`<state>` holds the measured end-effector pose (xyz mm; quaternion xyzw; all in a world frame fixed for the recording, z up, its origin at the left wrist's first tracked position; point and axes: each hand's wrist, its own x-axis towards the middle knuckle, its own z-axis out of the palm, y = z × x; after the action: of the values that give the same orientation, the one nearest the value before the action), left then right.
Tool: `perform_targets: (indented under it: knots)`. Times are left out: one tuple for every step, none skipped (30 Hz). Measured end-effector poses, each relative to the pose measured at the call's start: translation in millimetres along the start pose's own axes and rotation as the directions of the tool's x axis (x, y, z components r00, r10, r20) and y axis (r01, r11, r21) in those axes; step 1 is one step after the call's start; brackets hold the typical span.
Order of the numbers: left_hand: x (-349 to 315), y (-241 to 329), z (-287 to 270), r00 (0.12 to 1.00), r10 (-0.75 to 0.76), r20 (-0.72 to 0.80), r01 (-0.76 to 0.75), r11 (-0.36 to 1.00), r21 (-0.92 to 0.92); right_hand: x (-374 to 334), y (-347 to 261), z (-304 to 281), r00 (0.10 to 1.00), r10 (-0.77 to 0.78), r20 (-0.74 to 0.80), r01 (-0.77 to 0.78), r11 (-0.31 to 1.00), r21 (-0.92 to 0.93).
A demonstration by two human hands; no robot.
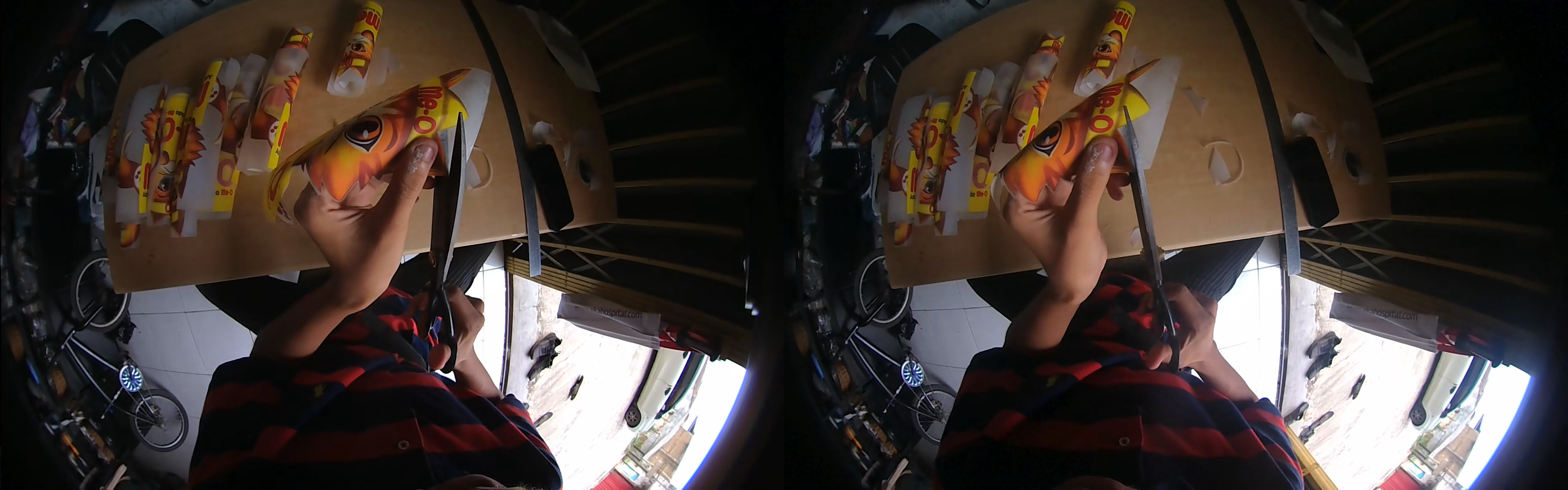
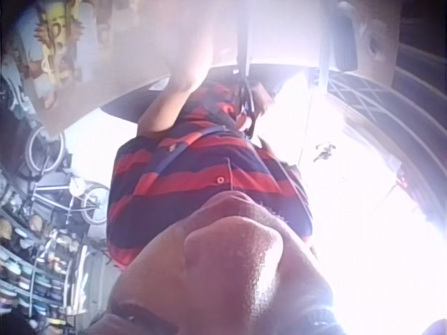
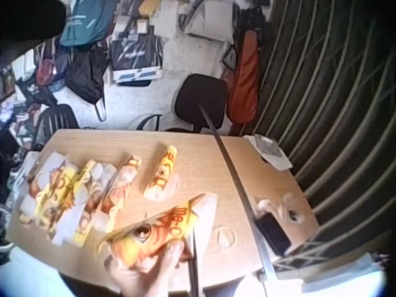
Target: The person uses shears to cut out pet food labels from a printed sheet and then stacks the cut labels on a table.
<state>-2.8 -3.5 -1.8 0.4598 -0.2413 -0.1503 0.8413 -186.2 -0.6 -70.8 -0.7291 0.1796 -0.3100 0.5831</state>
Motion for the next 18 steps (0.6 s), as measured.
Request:
perform_targets:
  knots:
    - [0.5,-0.7,0.2,1.000,0.007,0.000,-0.007,1.000,-0.009,-0.4,0.4,0.0,1.000,0.007,0.003,-0.007,1.000,0.011]
    - [0.8,-1.0,0.5,1.000,0.014,0.000,-0.014,1.000,-0.018,-0.7,0.4,0.0,1.000,0.013,0.007,-0.013,1.000,0.023]
    - [0.5,-1.2,1.2,1.000,0.003,-0.010,-0.004,0.999,-0.036,-0.6,0.1,-0.2,1.000,0.024,0.008,-0.024,0.999,0.025]
    - [0.1,-1.0,2.3,1.000,-0.007,-0.021,0.006,0.999,-0.054,-0.2,-0.8,-0.3,0.999,0.034,0.009,-0.034,0.999,0.028]
    - [0.0,-0.8,2.7,0.999,-0.017,-0.031,0.015,0.997,-0.072,0.1,-1.7,-0.4,0.999,0.044,0.011,-0.044,0.999,0.030]
    - [0.2,-0.9,2.5,0.999,-0.025,-0.025,0.023,0.998,-0.058,0.0,-2.5,-0.5,0.998,0.060,0.009,-0.061,0.998,0.033]
    - [0.5,-1.0,2.0,0.999,-0.032,-0.019,0.031,0.999,-0.044,-0.2,-3.3,-0.6,0.997,0.076,0.008,-0.077,0.996,0.035]
    - [0.8,-1.3,1.6,0.999,-0.039,-0.014,0.038,0.999,-0.030,-0.3,-3.4,-0.6,0.996,0.093,0.007,-0.093,0.995,0.037]
    - [0.9,-1.7,1.5,1.000,-0.024,-0.014,0.023,0.999,-0.035,-0.1,-3.0,-0.2,0.997,0.078,0.003,-0.078,0.996,0.033]
    - [1.0,-2.6,1.6,1.000,-0.009,-0.014,0.008,0.999,-0.039,0.4,-1.9,0.2,0.998,0.063,-0.001,-0.063,0.998,0.029]
    - [1.1,-3.1,1.7,1.000,0.006,-0.014,-0.007,0.999,-0.043,0.6,-1.5,0.5,0.999,0.049,-0.005,-0.049,0.998,0.025]
    - [1.4,-3.6,1.8,1.000,0.001,-0.018,-0.002,0.999,-0.035,0.5,-1.9,0.4,0.998,0.065,-0.002,-0.065,0.998,0.027]
    - [1.6,-4.1,1.9,1.000,-0.004,-0.022,0.003,1.000,-0.027,0.2,-2.7,0.3,0.997,0.082,0.000,-0.082,0.996,0.029]
    - [1.6,-4.5,1.9,1.000,-0.009,-0.026,0.008,1.000,-0.019,0.0,-3.3,0.2,0.995,0.098,0.003,-0.098,0.995,0.030]
    - [1.5,-4.6,1.3,1.000,-0.007,-0.023,0.006,1.000,-0.001,0.0,-3.4,0.4,0.995,0.104,0.001,-0.104,0.994,0.034]
    - [1.3,-4.7,0.4,1.000,-0.004,-0.021,0.005,1.000,0.017,-0.1,-3.3,0.7,0.994,0.110,-0.001,-0.109,0.993,0.038]
    - [1.1,-4.9,-0.1,1.000,-0.002,-0.017,0.003,0.999,0.035,-0.2,-3.2,1.2,0.993,0.115,-0.003,-0.115,0.992,0.042]
    - [1.1,-5.0,-0.2,1.000,0.000,-0.023,0.001,0.999,0.040,0.6,-3.9,1.7,0.994,0.112,-0.008,-0.111,0.993,0.040]
